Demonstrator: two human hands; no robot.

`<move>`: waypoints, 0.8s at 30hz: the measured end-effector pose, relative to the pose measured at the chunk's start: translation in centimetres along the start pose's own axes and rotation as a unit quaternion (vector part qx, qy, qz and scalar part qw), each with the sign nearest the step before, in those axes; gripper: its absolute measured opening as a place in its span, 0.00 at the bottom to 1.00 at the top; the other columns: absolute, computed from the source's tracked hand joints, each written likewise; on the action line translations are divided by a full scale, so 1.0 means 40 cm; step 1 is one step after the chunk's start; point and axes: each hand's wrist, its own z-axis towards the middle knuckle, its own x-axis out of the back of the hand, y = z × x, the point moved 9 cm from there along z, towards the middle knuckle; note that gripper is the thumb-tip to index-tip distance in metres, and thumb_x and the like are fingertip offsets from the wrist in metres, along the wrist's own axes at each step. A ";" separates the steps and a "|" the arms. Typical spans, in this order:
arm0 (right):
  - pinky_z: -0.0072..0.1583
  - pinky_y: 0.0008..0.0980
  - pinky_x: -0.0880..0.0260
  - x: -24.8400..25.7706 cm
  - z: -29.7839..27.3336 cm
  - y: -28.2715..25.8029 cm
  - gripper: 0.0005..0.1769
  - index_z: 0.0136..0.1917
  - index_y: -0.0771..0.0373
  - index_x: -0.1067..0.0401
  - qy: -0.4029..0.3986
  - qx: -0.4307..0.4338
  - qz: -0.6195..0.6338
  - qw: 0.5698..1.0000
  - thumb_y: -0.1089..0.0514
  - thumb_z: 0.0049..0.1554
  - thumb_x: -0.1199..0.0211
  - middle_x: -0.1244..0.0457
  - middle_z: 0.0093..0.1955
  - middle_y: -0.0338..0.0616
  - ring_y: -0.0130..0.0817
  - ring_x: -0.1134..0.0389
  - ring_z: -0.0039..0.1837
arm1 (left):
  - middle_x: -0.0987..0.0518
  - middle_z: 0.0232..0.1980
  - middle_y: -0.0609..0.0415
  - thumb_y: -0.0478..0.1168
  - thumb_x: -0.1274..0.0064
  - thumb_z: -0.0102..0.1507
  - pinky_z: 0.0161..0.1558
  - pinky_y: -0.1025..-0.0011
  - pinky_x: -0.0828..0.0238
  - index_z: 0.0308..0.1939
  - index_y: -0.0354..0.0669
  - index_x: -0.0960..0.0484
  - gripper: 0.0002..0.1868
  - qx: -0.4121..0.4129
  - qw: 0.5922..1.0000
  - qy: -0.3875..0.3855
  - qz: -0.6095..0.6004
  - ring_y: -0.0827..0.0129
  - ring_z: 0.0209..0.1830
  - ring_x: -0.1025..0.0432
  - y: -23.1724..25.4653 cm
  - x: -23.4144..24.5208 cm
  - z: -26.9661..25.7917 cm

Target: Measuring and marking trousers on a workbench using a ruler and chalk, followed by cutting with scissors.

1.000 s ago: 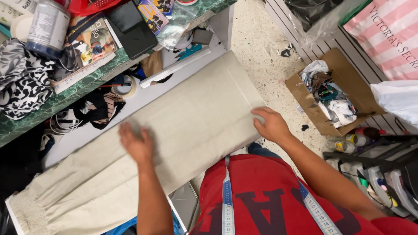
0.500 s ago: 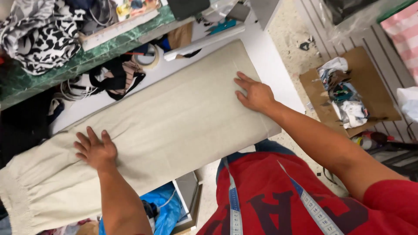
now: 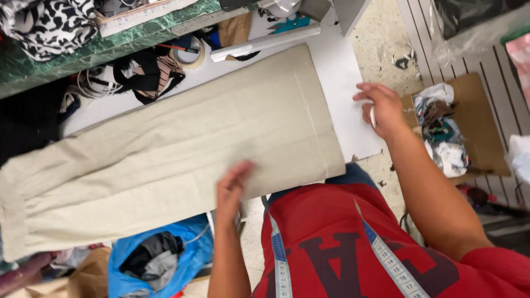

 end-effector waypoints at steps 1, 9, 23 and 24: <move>0.25 0.25 0.48 0.015 0.011 0.017 0.12 0.60 0.53 0.24 -0.010 0.001 -0.006 1.000 0.53 0.66 0.43 0.31 0.44 0.45 0.25 0.46 0.23 | 0.24 0.63 0.28 0.33 0.59 0.53 0.72 0.46 0.45 0.62 0.26 0.24 0.33 -0.004 1.000 0.011 -0.003 0.38 0.69 0.34 0.018 -0.039 -0.033; 0.30 0.26 0.44 -0.003 -0.008 0.195 0.07 0.44 0.61 0.30 -0.282 -0.197 -0.032 0.939 0.65 0.50 0.39 0.44 0.32 0.39 0.32 0.41 0.29 | 0.14 0.36 0.48 0.33 0.33 0.54 0.44 0.60 0.29 0.41 0.41 0.15 0.12 0.098 0.967 -0.138 0.189 0.57 0.37 0.22 -0.204 -0.329 -0.242; 0.47 0.39 0.24 0.006 -0.220 -0.222 0.19 0.60 0.59 0.18 -0.682 0.001 -0.524 0.511 0.50 0.59 0.36 0.23 0.47 0.51 0.42 0.26 0.41 | 0.12 0.42 0.57 0.45 0.37 0.61 0.49 0.58 0.24 0.43 0.57 0.11 0.08 0.080 0.878 0.064 0.468 0.52 0.45 0.19 0.038 -0.465 0.004; 0.39 0.32 0.27 0.052 -0.161 -0.225 0.21 0.61 0.59 0.18 -0.622 -0.047 -0.587 0.516 0.51 0.56 0.31 0.21 0.46 0.52 0.36 0.30 0.33 | 0.13 0.44 0.61 0.44 0.41 0.64 0.49 0.60 0.24 0.47 0.61 0.11 0.08 0.097 0.851 0.101 0.506 0.55 0.46 0.20 0.051 -0.410 -0.033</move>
